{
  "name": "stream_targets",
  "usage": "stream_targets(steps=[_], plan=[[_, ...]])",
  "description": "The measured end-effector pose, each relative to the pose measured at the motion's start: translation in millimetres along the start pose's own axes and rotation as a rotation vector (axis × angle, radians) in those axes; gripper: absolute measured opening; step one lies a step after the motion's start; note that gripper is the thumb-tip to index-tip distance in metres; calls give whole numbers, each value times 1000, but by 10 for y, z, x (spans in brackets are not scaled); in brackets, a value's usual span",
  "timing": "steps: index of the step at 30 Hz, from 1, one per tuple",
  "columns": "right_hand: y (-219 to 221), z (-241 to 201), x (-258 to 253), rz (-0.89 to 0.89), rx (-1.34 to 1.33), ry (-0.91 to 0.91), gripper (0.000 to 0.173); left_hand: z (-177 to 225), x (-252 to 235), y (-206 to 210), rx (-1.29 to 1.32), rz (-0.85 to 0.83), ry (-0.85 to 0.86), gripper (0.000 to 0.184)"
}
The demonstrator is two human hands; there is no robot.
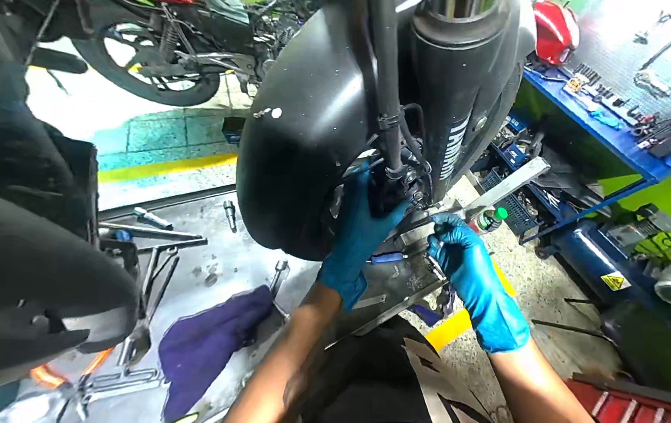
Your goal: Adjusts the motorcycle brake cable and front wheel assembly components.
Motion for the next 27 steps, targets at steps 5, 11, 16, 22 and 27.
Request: stream_targets(steps=[5,11,16,22,27], plan=[[147,-42,-66,39,664,-212,48,-101,445,-209,-15,10,-341,98],[370,-231,-277,174,1055,-601,45,-26,195,-29,-100,-41,-432,105],[443,-335,-215,217,1349,-802,40,-53,143,47,31,-39,-501,97],[264,-126,-272,229,1058,-1195,15,-65,210,-106,3,-41,-503,93],[238,-96,-303,22,839,-561,52,-171,159,-126,-69,-65,-439,93]])
Point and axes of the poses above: each hand's wrist, its own x-axis away from the middle knuckle, its own y-axis out of the palm, z = x × y, the point moved 4 cm from there along -x, towards the middle knuckle, and after that the axes turned 13 degrees about z, right-handed, at the moved point
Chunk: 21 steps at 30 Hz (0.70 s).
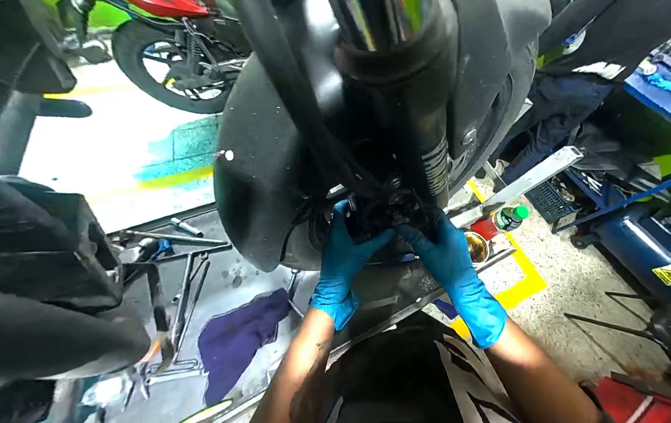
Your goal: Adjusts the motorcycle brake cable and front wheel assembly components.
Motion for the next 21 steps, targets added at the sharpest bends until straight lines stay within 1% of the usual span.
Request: stream_targets(steps=[1,2,4,5,6,8,10,12,13,15,17,18,20,21], plan=[[-5,-26,-13,2,-37,26,50,10,-4,-16,-55,8,39,93],[-17,-48,-12,33,-68,14,42,33,-1,-34,-102,21,74,91],[-57,-59,13,83,-78,-52,27,72,23,-55,-145,51,121,86],[-78,-49,23,107,-65,-102,23,80,40,-64,-151,70,137,84],[-99,-32,27,123,-54,-140,23,82,59,-72,-156,88,149,82],[-125,-10,2,114,11,-193,28,83,101,-99,-158,102,154,80],[-114,0,-32,30,88,-201,39,95,181,-141,-135,98,152,82],[-57,76,-21,-59,79,-141,48,101,260,-162,-101,93,100,87],[-12,125,-11,-75,24,-102,48,110,279,-167,-103,104,74,89],[79,175,-4,-66,-143,-10,40,136,282,-180,-178,128,38,91],[119,206,-15,-80,-329,75,38,139,264,-194,-255,125,36,90],[127,239,-18,-115,-417,98,39,138,253,-200,-278,123,52,87],[110,357,19,-195,-565,171,48,112,253,-205,-284,126,64,86],[89,457,57,-239,-615,210,48,98,266,-203,-272,131,53,87]])
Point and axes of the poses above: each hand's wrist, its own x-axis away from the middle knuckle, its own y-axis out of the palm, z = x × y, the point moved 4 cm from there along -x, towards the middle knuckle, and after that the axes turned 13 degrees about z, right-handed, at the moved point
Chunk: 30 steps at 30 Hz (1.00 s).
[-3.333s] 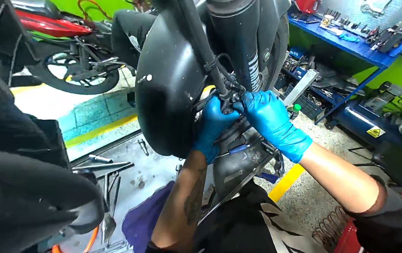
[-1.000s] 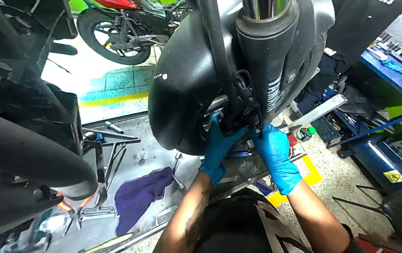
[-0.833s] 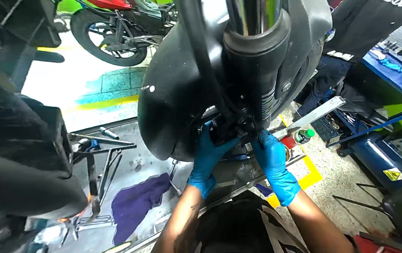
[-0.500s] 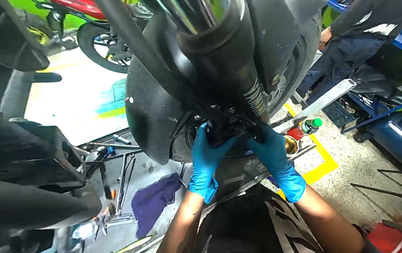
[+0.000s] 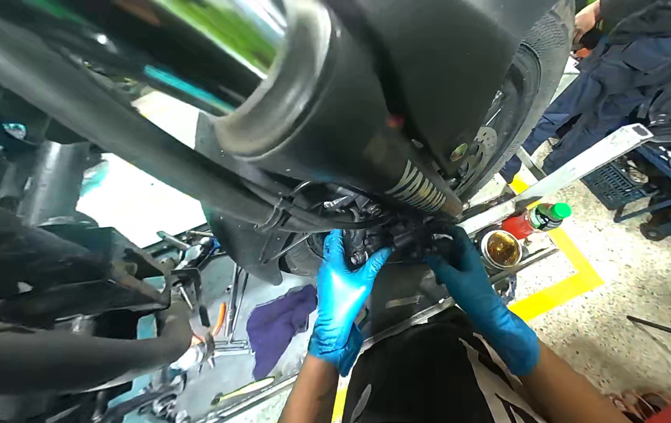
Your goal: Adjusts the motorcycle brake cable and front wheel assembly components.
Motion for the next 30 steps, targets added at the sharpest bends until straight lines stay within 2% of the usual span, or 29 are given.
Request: stream_targets(steps=[4,6,8,9,10,11,13,15,18,24,26,30], plan=[[-323,341,44,-142,-175,193,21,14,112,14,50,21,-130,94],[-351,411,-12,-210,-207,267,21,23,212,44,129,51,-223,97],[-286,419,-74,-262,-191,307,22,31,396,109,239,60,-388,83],[-233,414,-113,-277,-176,330,24,13,498,166,291,48,-478,68],[-184,403,-147,-280,-150,341,27,-34,589,239,343,-3,-552,52],[-147,395,-172,-269,-120,333,30,-85,661,319,394,-69,-590,47],[-111,393,-228,-201,-75,310,30,-95,703,456,447,-144,-533,44],[-107,394,-284,-152,-88,302,31,41,661,530,425,-129,-459,36],[-120,410,-355,-192,-158,291,31,252,609,663,407,-62,-468,29],[19,422,-411,-172,-374,434,15,358,655,981,553,-27,-506,36],[37,415,-434,-170,-385,415,12,409,676,1014,576,5,-504,32],[6,452,-485,-275,-312,298,12,443,719,1018,563,42,-534,29]])
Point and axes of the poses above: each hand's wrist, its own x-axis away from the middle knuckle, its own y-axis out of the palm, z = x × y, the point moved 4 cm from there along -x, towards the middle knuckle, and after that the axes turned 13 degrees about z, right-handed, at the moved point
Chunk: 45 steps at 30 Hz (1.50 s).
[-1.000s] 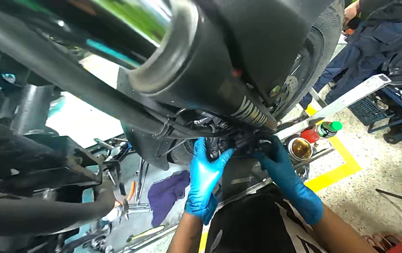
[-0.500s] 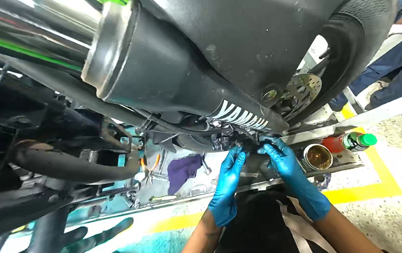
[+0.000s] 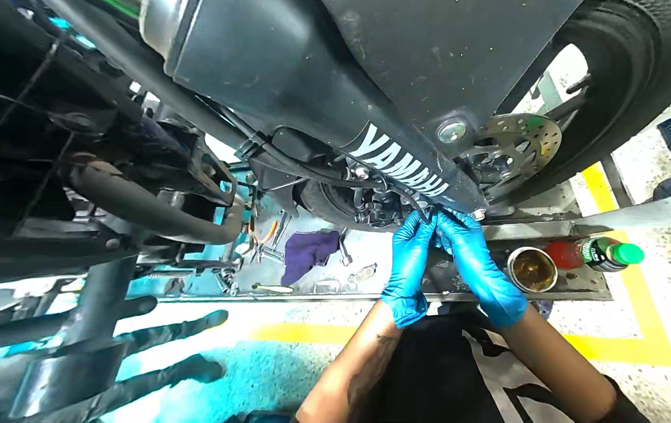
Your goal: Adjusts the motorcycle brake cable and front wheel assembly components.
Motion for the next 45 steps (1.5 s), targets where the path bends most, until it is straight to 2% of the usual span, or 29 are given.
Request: stream_targets(steps=[2,3,6,7,9,14,16,20,23,26,28,31,34,37,41,45], plan=[[7,-66,25,38,129,-114,13,16,37,-2,-30,32,37,28],[23,-112,51,77,228,-229,16,30,54,-6,-47,46,64,29],[72,-149,147,209,427,-733,24,128,105,-46,-103,88,133,28],[84,-160,183,231,457,-853,23,179,107,-66,-106,97,154,27],[93,-198,228,216,485,-917,22,253,108,-124,-112,92,156,27],[19,-289,179,22,329,-600,30,347,59,-242,-170,22,199,24],[-11,-323,227,22,260,-594,24,397,67,-256,-166,-13,209,20],[-39,-397,340,114,270,-734,24,483,58,-223,-221,-33,180,13],[-72,-446,344,180,278,-661,24,494,40,-175,-156,-105,78,14],[-80,-456,360,203,251,-657,24,395,-20,-163,52,-208,-87,18],[-59,-436,383,232,177,-585,24,376,-26,-150,136,-218,-148,19],[-5,-402,413,296,-25,-296,22,399,-12,-135,65,-166,-56,13],[66,-310,433,347,-274,-123,19,427,5,-120,-47,-110,56,7],[142,-243,451,413,-418,-59,17,461,-4,-133,-167,-49,178,4],[133,-301,432,445,-392,-55,14,501,-86,-256,-407,-26,373,9],[38,-250,399,331,-423,16,12,511,-118,-282,-506,-77,388,8]])
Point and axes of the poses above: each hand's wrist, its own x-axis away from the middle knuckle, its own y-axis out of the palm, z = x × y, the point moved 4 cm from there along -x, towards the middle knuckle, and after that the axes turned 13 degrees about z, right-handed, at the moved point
